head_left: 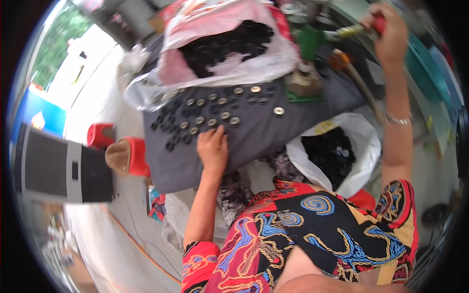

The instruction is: The person uses a manual press machine to attach snap fasteners onto a piece of gray fabric. They repeatedly place a snap component into the press, operate the lever to secure it, and then remove the finished fastener. The process is repeated for multiple fasteners.

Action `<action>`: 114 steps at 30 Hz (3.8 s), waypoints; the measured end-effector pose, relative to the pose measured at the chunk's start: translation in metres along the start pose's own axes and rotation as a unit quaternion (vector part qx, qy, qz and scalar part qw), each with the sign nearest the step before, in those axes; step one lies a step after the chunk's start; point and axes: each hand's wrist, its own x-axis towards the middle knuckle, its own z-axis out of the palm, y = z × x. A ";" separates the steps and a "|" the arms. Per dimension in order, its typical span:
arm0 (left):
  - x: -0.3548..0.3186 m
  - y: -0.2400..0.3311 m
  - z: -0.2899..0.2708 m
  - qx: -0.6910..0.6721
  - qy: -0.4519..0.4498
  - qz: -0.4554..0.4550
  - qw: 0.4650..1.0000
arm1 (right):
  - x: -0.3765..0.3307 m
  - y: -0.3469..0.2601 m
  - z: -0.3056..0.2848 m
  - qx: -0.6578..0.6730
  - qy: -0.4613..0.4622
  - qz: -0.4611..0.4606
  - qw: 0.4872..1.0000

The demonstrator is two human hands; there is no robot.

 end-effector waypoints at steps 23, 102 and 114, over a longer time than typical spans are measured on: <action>0.150 0.162 0.165 -0.267 -0.060 -0.015 0.962 | 0.002 -0.019 0.003 0.226 0.029 0.156 0.961; 0.003 -0.061 -0.007 0.022 0.070 -0.140 0.987 | 0.012 0.022 -0.009 0.223 -0.028 0.214 0.950; 0.004 -0.072 -0.010 0.055 0.021 -0.123 0.991 | 0.011 -0.010 0.015 0.257 0.022 0.208 0.943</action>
